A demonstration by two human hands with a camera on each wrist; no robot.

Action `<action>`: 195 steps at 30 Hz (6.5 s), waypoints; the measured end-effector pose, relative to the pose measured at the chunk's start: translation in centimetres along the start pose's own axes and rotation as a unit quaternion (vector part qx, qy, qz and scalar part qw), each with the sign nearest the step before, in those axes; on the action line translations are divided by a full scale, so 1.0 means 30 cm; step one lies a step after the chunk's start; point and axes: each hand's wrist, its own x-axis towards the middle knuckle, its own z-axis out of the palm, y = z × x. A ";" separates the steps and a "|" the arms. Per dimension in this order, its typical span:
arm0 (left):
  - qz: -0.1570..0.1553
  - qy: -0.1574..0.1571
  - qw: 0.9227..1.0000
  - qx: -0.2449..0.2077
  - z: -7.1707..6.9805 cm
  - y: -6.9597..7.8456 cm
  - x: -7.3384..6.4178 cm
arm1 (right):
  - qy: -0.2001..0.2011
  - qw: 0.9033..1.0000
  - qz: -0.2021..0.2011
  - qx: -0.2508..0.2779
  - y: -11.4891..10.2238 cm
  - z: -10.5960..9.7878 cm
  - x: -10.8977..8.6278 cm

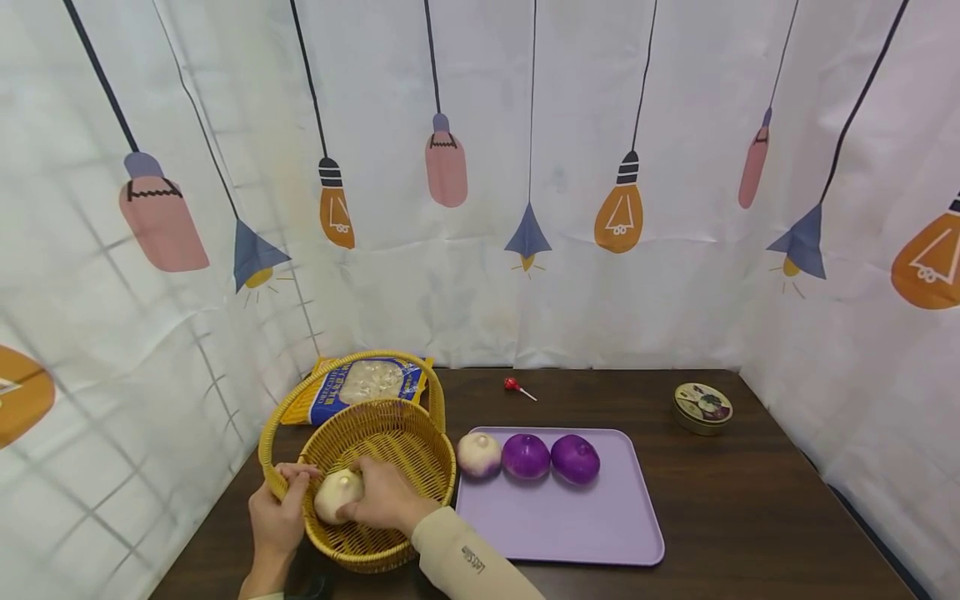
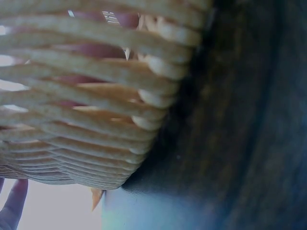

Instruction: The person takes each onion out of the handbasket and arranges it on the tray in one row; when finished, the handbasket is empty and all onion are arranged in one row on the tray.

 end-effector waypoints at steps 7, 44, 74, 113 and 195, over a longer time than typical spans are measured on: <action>-0.014 -0.001 1.000 0.005 0.003 -0.083 -0.006 | -0.021 0.998 -0.045 -0.027 -0.002 0.000 -0.006; 0.000 0.016 0.999 0.034 0.015 -0.102 -0.010 | 0.009 0.999 0.035 -0.021 -0.007 -0.030 -0.051; 0.015 0.011 0.999 0.033 0.014 -0.099 -0.005 | 0.118 0.986 -0.069 0.097 0.074 -0.186 -0.251; -0.004 0.013 0.999 0.036 0.016 -0.075 -0.010 | 0.290 0.926 0.008 0.241 0.313 -0.286 -0.456; 0.036 0.019 0.999 0.033 0.014 -0.059 -0.009 | 0.405 0.866 0.268 0.121 0.728 -0.613 -0.720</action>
